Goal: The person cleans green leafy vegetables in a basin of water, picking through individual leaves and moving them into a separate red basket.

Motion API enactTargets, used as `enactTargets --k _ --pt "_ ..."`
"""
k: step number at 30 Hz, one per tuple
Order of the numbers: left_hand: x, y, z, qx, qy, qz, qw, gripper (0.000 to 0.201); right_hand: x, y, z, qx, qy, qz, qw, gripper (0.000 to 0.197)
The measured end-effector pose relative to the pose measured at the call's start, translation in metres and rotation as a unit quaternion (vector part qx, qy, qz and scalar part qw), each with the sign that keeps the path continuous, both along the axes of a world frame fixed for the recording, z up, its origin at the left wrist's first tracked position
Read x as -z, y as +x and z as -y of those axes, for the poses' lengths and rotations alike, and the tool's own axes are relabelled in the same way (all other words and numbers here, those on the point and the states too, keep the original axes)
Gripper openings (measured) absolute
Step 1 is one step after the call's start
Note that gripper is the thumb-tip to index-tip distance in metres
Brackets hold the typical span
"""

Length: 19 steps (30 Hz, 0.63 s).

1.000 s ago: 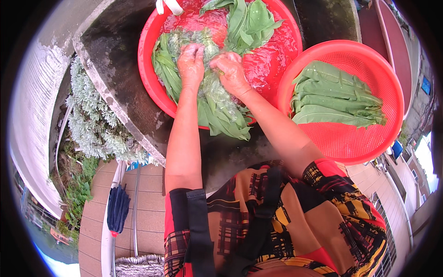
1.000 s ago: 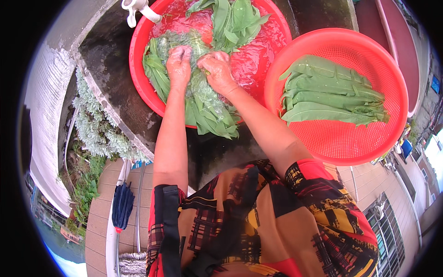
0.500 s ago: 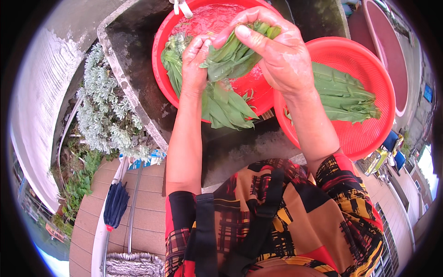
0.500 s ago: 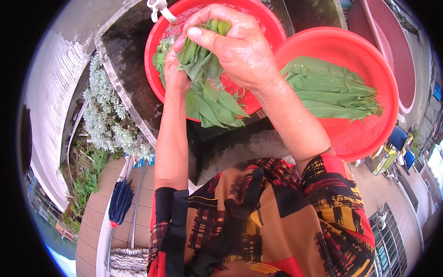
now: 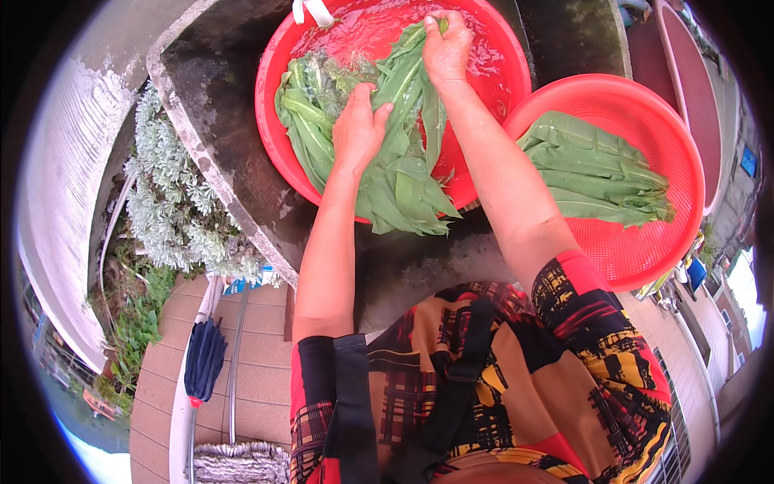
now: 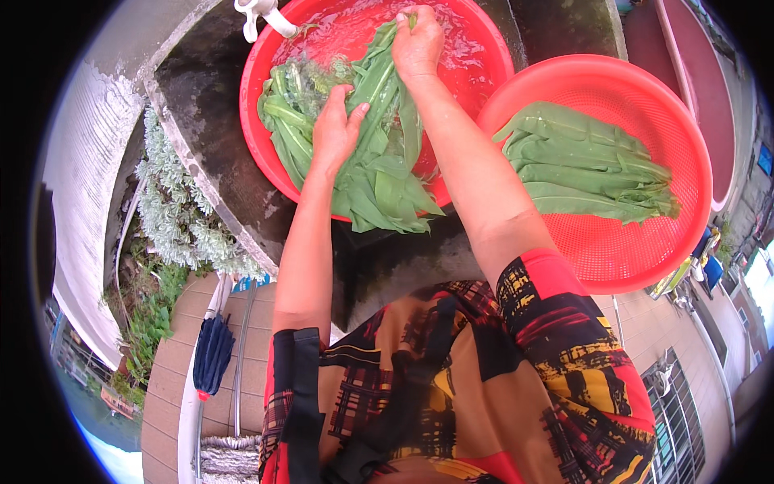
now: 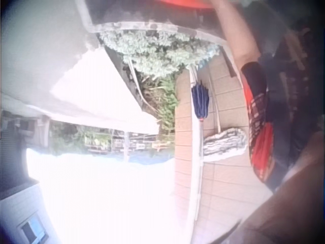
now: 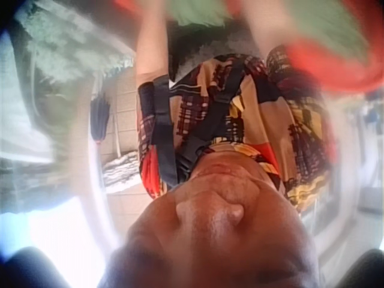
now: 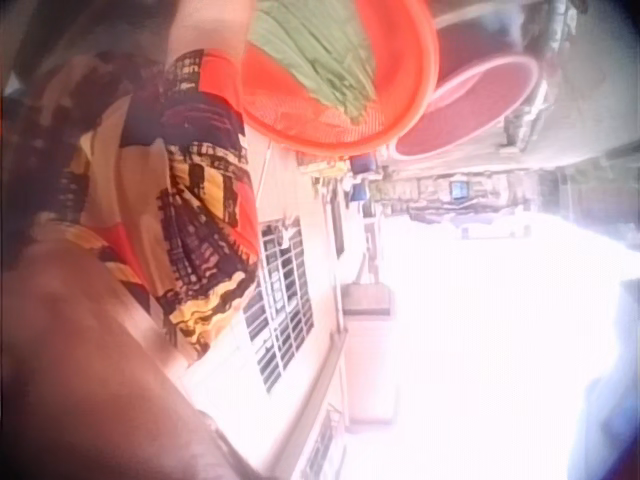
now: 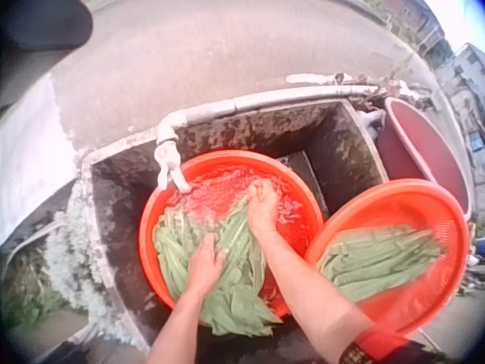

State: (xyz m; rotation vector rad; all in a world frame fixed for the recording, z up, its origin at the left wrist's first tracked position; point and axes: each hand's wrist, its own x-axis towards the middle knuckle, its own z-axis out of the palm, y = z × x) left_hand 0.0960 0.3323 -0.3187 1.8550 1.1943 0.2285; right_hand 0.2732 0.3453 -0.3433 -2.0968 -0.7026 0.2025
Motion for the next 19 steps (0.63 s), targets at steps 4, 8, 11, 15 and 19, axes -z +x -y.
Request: enactTargets --k 4,8,11,15,19 --pt "0.028 0.012 0.007 0.025 0.0 -0.144 0.989 0.022 0.079 0.008 0.0 0.026 0.043 -0.122 0.991 0.014" --pt "0.027 0.0 0.001 0.02 -0.055 -0.127 0.99 0.022 0.026 -0.006 -0.003 0.061 -0.104 -0.099 0.988 0.004" --pt "0.054 -0.007 0.0 -0.084 -0.175 0.137 0.971 0.02 0.035 0.028 0.001 0.031 0.102 -0.292 0.95 0.002" --pt "0.017 -0.005 -0.013 -0.186 -0.312 0.27 0.892 0.02 -0.048 0.017 -0.017 0.005 0.039 -0.267 0.963 0.011" --pt "0.004 0.001 -0.033 -0.159 -0.315 0.271 0.896 0.026 -0.049 0.03 -0.017 -0.056 0.055 -0.305 0.949 0.008"
